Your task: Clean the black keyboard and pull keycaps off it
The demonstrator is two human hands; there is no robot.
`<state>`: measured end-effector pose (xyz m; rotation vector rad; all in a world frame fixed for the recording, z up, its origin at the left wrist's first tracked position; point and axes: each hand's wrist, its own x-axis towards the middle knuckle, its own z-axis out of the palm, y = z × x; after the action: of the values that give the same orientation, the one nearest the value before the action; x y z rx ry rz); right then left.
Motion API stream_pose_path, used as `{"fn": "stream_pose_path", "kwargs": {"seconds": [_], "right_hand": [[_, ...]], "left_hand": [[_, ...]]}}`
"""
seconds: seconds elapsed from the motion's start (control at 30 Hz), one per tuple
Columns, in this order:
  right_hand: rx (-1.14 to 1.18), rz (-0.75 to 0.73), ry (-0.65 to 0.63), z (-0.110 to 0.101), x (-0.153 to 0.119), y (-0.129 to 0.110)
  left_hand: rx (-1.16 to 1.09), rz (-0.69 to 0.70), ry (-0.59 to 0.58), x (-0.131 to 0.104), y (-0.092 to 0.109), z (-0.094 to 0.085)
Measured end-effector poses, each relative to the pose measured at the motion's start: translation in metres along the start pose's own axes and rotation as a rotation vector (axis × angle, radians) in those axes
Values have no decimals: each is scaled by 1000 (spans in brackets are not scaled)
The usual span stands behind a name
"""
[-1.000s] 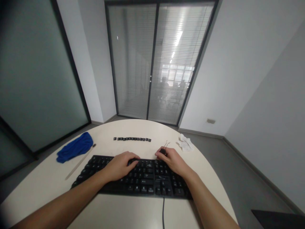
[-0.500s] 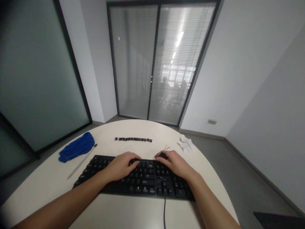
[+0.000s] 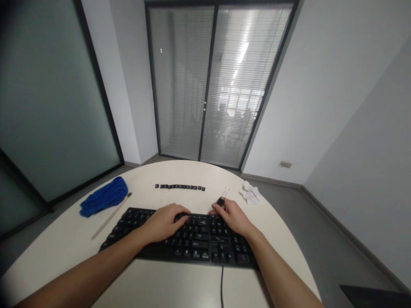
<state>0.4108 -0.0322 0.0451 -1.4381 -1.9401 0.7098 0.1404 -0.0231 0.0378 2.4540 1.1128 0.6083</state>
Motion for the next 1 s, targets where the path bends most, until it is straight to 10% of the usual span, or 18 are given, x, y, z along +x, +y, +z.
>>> {"fn": "stream_pose_path", "kwargs": {"seconds": [1.0], "right_hand": [[183,77,6,-3,7,15]], "left_hand": [[-13,6,0,-1,0,-1]]}}
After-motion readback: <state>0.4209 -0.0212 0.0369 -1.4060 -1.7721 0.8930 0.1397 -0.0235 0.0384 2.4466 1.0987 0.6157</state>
